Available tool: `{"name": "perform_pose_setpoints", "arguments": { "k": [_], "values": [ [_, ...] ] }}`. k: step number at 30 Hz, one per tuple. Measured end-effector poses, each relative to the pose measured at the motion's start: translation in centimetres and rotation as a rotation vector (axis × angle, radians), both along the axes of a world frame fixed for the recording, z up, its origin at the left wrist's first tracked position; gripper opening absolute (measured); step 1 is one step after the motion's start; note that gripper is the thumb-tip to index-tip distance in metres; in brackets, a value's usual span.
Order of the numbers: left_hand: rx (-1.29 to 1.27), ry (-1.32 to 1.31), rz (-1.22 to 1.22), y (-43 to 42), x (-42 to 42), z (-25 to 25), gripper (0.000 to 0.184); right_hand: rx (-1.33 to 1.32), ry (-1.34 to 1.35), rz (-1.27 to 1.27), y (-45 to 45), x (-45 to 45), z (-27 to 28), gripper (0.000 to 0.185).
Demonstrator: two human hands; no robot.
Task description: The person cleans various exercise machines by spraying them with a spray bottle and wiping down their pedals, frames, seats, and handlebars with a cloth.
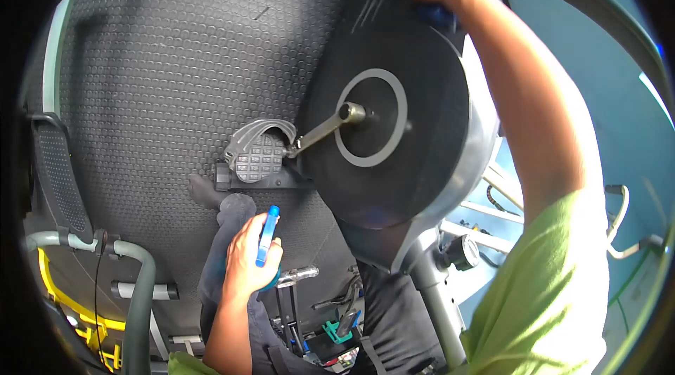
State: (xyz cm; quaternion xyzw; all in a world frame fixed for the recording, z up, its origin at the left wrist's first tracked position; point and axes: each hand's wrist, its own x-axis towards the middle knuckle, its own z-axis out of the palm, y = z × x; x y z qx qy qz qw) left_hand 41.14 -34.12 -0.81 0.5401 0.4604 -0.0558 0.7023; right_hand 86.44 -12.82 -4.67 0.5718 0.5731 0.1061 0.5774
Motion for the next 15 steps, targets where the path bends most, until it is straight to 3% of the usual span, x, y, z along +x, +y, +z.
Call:
{"name": "perform_pose_setpoints", "arguments": {
  "k": [1,3,5,6,8,9,10,11,12,13,15],
  "values": [
    [0.026,-0.008,0.015,-0.3,-0.1,-0.2,0.04,-0.145,0.143,-0.163,-1.0,-4.3,2.5,0.052],
    [0.055,-0.031,0.016,0.2,0.0,-0.2,0.043,-0.228,0.595,-0.087,-5.4,-4.8,4.2,0.053],
    [0.074,-0.036,0.024,0.2,0.0,-0.2,0.045,-0.212,0.382,-0.327,-2.4,-6.5,5.6,0.055],
    [0.087,-0.033,0.022,0.2,-0.1,-0.1,0.045,-0.152,0.285,-0.243,-1.0,-3.7,4.6,0.058],
    [0.101,-0.026,0.009,-0.1,-0.2,-0.1,0.046,0.264,0.225,-0.188,1.5,2.0,3.6,0.055],
    [0.099,-0.031,0.004,-0.4,-0.2,-0.3,0.046,-0.027,0.299,0.13,2.0,10.3,1.7,0.046],
    [0.099,-0.034,-0.001,-0.8,-0.3,-0.5,0.046,-0.098,0.307,0.129,1.1,10.4,1.9,0.043],
    [0.1,-0.037,-0.002,-1.1,-0.4,-0.4,0.047,-0.169,0.314,0.13,0.3,9.9,2.5,0.04],
    [0.097,-0.042,-0.005,-1.3,-0.3,-0.4,0.047,0.143,0.353,-0.317,-1.8,2.1,5.2,0.041],
    [0.087,-0.047,0.002,-1.3,-0.2,-0.4,0.047,0.038,0.401,-0.158,-4.6,-0.9,7.7,0.041],
    [0.088,-0.047,0.02,-0.6,0.1,-0.1,0.048,0.125,0.502,-0.43,-8.4,-6.5,11.5,0.052]
  ]
}}
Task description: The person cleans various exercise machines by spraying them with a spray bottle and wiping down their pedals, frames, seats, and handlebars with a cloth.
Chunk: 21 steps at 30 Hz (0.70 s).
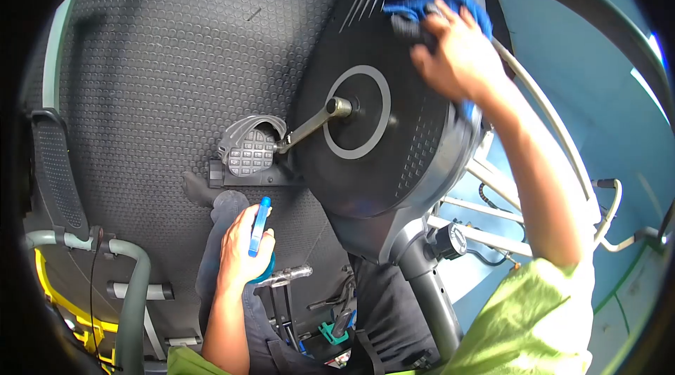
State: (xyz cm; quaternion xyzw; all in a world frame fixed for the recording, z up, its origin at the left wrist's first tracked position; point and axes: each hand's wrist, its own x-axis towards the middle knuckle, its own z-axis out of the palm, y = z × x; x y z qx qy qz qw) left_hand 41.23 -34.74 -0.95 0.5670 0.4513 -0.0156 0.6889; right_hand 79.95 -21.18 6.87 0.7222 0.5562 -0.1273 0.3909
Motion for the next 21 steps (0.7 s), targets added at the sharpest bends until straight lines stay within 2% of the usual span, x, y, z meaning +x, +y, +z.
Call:
{"name": "perform_pose_setpoints", "arguments": {
  "k": [2,4,5,6,7,8,9,10,12,14,15,16,18,20,21],
  "values": [
    [-0.067,0.048,0.02,0.7,0.3,0.5,0.041,0.005,0.037,-0.185,-0.1,-0.3,1.8,0.062],
    [-0.048,0.041,0.037,0.6,0.2,0.2,0.041,0.053,0.042,-0.17,1.7,4.1,-0.6,0.061],
    [-0.038,0.03,0.044,0.4,0.1,0.2,0.041,0.282,0.07,0.021,2.0,8.6,-4.0,0.058],
    [-0.034,0.033,0.042,0.0,0.0,0.0,0.041,0.023,-0.061,0.376,4.8,10.5,-5.4,0.053],
    [0.005,0.007,0.037,-0.4,-0.3,-0.3,0.044,0.124,-0.116,0.243,7.4,12.2,-7.4,0.03],
    [0.039,-0.019,0.028,-0.8,-0.5,-0.4,0.047,0.153,-0.081,0.298,9.1,18.3,-10.8,0.037],
    [0.008,0.029,0.014,-0.8,-0.5,-0.4,0.044,-0.089,-0.155,0.229,10.1,12.8,-8.8,0.043],
    [-0.035,0.073,-0.009,-0.9,-0.5,-0.1,0.041,-0.064,-0.043,0.069,9.6,9.6,-6.8,0.045],
    [-0.071,0.099,-0.026,-0.9,-0.4,-0.1,0.04,-0.005,0.009,0.146,6.0,8.6,-5.6,0.04],
    [-0.061,0.056,0.013,-1.0,-0.2,0.0,0.04,-0.235,0.174,0.207,2.2,3.4,-1.0,0.044],
    [-0.045,0.008,0.047,-1.1,-0.2,-0.1,0.041,0.126,0.161,0.057,-1.6,4.0,-1.3,0.048],
    [-0.025,-0.038,0.069,-1.3,-0.3,-0.2,0.042,0.229,0.271,-0.065,-3.6,1.7,0.5,0.058],
    [0.002,-0.062,0.085,-1.2,-0.6,0.1,0.04,0.154,0.41,-0.308,-5.6,-2.6,4.3,0.059],
    [0.03,-0.053,0.077,-0.9,-1.0,1.6,0.04,0.211,0.423,-0.135,-7.8,-5.1,6.0,0.047],
    [0.013,-0.044,0.044,0.0,-1.0,3.1,0.041,0.216,0.372,-0.092,-8.2,-5.2,5.7,0.049]
  ]
}}
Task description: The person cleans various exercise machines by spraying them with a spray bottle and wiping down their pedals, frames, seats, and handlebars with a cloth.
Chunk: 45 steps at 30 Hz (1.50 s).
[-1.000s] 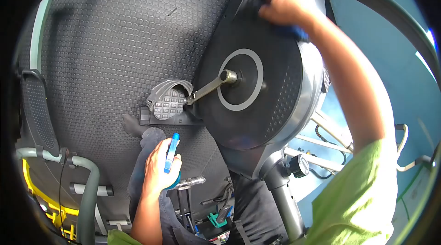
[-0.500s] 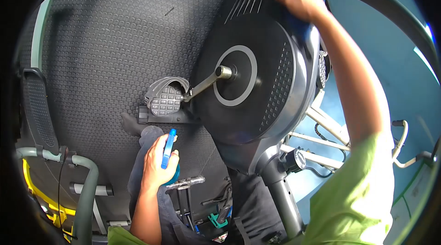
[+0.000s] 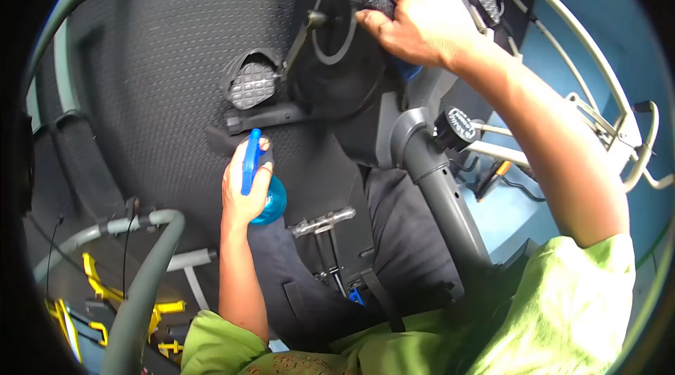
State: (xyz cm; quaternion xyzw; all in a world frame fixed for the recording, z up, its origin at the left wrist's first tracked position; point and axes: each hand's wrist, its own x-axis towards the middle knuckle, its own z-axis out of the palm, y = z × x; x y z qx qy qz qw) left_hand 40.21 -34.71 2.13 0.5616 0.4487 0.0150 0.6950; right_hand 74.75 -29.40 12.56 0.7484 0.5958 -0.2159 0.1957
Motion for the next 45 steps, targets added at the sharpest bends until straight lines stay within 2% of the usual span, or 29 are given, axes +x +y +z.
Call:
{"name": "perform_pose_setpoints", "arguments": {
  "k": [1,3,5,6,7,9,13,16,17,19,20,21,22,23,25,27,31,34,38,42,45],
  "values": [
    [-0.02,0.015,-0.025,1.0,-0.1,1.7,0.042,-0.081,-0.083,-0.071,0.5,-0.2,-0.5,0.046],
    [-0.02,0.039,-0.022,1.6,-0.7,3.3,0.042,-0.129,-0.045,0.049,2.7,1.4,-2.2,0.046],
    [-0.048,0.078,0.0,2.1,-1.1,5.1,0.041,-0.167,-0.037,0.058,4.9,2.2,-3.7,0.047],
    [-0.036,0.092,0.003,2.2,-1.2,5.8,0.041,-0.296,-0.136,0.108,5.6,2.3,-4.9,0.05],
    [-0.016,0.113,-0.003,2.2,-1.3,6.6,0.041,-0.436,-0.182,-0.097,6.7,-0.4,-2.7,0.051],
    [0.013,0.146,0.013,2.1,-1.4,8.0,0.04,-0.613,-0.362,0.254,5.4,-4.6,-0.9,0.063],
    [0.019,0.161,0.052,1.5,-0.9,10.2,0.04,-0.776,-0.388,0.198,1.3,-9.1,0.3,0.074],
    [0.034,0.167,0.116,0.7,-0.3,10.8,0.04,-0.894,-0.452,0.219,-1.6,-12.3,-1.1,0.072],
    [0.039,0.162,0.144,0.3,0.0,10.8,0.04,-0.964,-0.458,0.298,-2.8,-13.2,-2.3,0.072],
    [0.047,0.162,0.165,-0.6,0.2,10.9,0.039,-0.895,-0.325,0.179,-5.9,-15.8,-4.9,0.067],
    [0.054,0.159,0.171,-0.9,0.2,11.1,0.039,-0.921,-0.39,0.16,-5.8,-17.3,-4.7,0.067],
    [0.034,0.169,0.184,-1.2,0.2,11.7,0.039,-1.062,-0.368,0.232,-5.4,-18.2,-4.5,0.065],
    [0.026,0.163,0.197,-1.4,-0.1,12.2,0.04,-1.134,-0.153,0.343,-4.5,-18.0,-4.5,0.059],
    [0.019,0.155,0.207,-1.6,-0.4,12.8,0.041,-1.056,0.479,0.541,-3.1,-16.5,-4.6,0.038],
    [0.04,0.161,0.214,-2.2,-1.5,13.8,0.042,-1.293,0.701,0.178,-0.6,-17.4,-3.8,0.03],
    [0.056,0.174,0.223,-2.9,-3.3,15.1,0.043,-1.296,0.904,-0.161,0.7,-16.9,0.3,0.028],
    [-0.037,0.183,0.359,-3.3,-6.1,18.7,0.042,-1.407,1.109,-0.214,2.4,-15.3,4.4,0.033],
    [-0.007,0.197,0.365,-3.4,-6.9,21.9,0.042,-1.325,1.315,-0.265,4.3,-12.6,10.0,0.04],
    [0.058,0.17,0.445,-5.0,-5.8,26.3,0.045,-1.032,1.326,-0.132,6.1,-9.7,15.8,0.035],
    [0.088,0.083,0.574,-8.1,-5.0,31.3,0.046,-0.666,1.225,-0.166,4.9,-7.6,24.4,0.037],
    [0.106,-0.095,0.609,-9.4,-5.6,33.3,0.045,-0.349,1.003,-0.173,2.9,-7.4,31.1,0.033]
  ]
}}
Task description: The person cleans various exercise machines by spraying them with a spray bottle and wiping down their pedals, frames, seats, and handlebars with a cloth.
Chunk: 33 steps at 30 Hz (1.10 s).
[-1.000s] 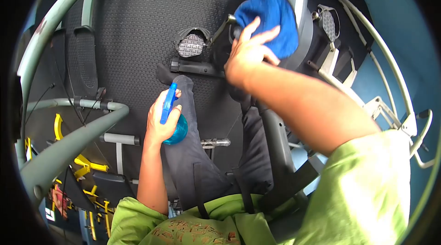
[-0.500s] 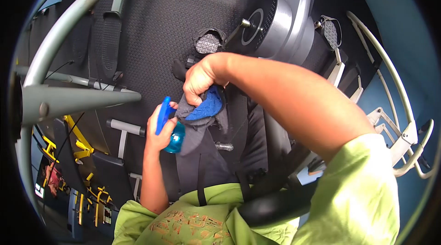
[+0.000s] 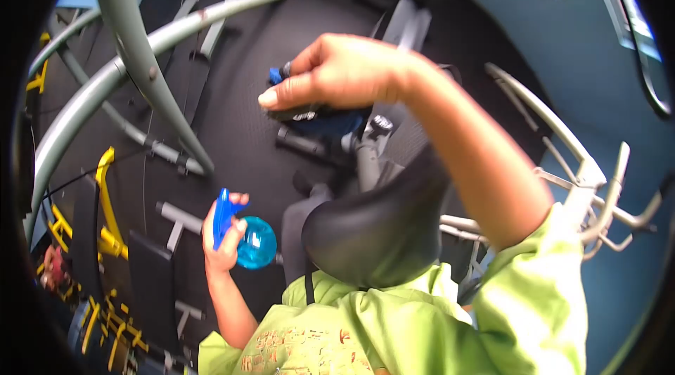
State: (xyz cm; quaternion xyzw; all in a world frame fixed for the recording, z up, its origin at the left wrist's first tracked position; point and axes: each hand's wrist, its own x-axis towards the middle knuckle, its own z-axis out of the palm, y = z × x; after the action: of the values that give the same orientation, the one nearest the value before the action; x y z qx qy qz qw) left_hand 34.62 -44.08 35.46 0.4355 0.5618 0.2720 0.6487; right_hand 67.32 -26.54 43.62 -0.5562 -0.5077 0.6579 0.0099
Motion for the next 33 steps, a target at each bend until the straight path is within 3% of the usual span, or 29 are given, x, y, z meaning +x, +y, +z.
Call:
{"name": "perform_pose_setpoints", "arguments": {
  "k": [2,4,6,8,11,14,16,18,20,24,27,30,32,33],
  "values": [
    [0.047,0.026,-0.101,-1.1,-1.4,1.8,0.045,0.252,-0.112,-0.111,-4.0,-0.7,3.8,0.034],
    [0.082,0.049,-0.162,-1.5,-2.1,4.6,0.044,0.471,-0.21,-0.177,-7.8,-1.9,7.9,0.022],
    [0.077,0.046,-0.188,-2.5,-3.7,7.3,0.047,0.871,-0.181,-0.202,-11.8,-3.1,8.9,0.026],
    [0.252,0.007,-0.187,-3.5,-4.6,9.1,0.052,0.94,-0.16,-0.1,-14.4,-3.5,11.2,0.039],
    [0.469,0.002,-0.248,-3.7,-4.8,13.1,0.052,1.107,-0.253,-0.152,-17.6,-4.3,14.5,0.044],
    [0.48,-0.052,-0.27,-4.1,-2.9,16.7,0.043,1.261,-0.179,-0.099,-19.3,-3.4,16.7,0.043],
    [0.476,-0.127,-0.355,-4.2,-1.0,18.6,0.05,1.286,-0.124,-0.107,-20.6,-2.8,18.8,0.041],
    [0.56,-0.103,-0.484,-3.8,2.4,21.6,0.048,1.303,-0.134,-0.01,-21.9,-1.5,21.3,0.057],
    [0.672,-0.086,-0.66,-3.6,6.0,22.6,0.05,1.31,-0.055,-0.021,-23.2,-0.1,22.7,0.078],
    [0.896,-0.147,-0.791,-3.7,14.7,23.0,0.045,1.395,0.348,-0.161,-24.4,4.9,24.0,0.08],
    [0.845,-0.248,-0.806,-4.3,21.6,24.5,0.044,1.615,-0.032,-0.428,-24.2,11.2,22.9,0.086],
    [0.823,-0.16,-0.824,-4.4,28.0,25.2,0.044,1.069,-0.205,-0.934,-25.6,16.5,19.2,0.075],
    [0.826,-0.139,-0.869,-4.2,32.4,24.8,0.049,0.919,-0.212,-0.948,-27.2,20.6,13.7,0.061],
    [0.816,-0.133,-0.905,-4.1,34.5,24.7,0.05,0.632,0.102,-0.932,-27.9,23.1,9.4,0.053]
  ]
}}
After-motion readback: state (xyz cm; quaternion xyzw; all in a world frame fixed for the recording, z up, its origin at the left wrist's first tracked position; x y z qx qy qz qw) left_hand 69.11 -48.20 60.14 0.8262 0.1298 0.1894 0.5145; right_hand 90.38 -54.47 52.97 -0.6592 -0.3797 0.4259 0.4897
